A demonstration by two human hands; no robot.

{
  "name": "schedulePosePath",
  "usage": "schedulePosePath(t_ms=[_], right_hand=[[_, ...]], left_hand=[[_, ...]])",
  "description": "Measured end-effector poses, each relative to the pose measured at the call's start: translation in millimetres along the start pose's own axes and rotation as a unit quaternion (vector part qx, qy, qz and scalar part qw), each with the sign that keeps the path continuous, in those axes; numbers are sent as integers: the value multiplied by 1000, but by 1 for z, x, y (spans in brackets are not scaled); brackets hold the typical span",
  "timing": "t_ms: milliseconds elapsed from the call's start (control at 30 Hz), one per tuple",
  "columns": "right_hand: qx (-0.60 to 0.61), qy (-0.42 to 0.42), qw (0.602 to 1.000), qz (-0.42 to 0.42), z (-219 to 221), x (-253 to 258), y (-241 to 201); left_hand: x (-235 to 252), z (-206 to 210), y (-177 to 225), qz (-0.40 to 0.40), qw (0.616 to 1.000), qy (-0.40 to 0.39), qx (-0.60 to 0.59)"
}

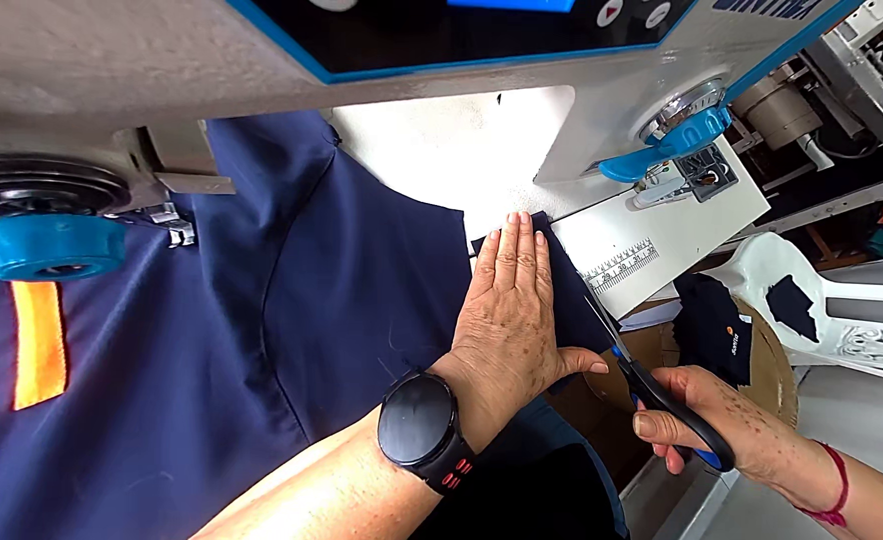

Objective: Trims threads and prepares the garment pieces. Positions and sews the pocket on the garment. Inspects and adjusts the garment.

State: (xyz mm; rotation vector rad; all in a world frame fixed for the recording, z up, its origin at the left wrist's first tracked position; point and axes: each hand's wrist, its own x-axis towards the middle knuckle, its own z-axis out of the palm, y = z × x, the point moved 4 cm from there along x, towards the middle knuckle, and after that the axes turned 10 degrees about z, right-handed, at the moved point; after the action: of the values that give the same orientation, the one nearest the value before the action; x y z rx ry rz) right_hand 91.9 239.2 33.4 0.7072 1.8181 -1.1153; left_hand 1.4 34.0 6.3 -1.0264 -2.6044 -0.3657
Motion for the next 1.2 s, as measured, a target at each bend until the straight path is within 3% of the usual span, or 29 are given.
schedulePosePath(t_ms=[267, 967, 1200], right_hand=[[-11, -6, 1000, -16, 2, 6, -27], [-3, 29, 1000, -5, 4, 7, -23], [13, 5, 1000, 3, 3, 6, -23]], left_hand=[[1, -1, 0, -6, 1000, -6, 8], [1, -2, 1, -9, 1000, -18, 3], [0, -2, 3, -5, 1000, -28, 4]])
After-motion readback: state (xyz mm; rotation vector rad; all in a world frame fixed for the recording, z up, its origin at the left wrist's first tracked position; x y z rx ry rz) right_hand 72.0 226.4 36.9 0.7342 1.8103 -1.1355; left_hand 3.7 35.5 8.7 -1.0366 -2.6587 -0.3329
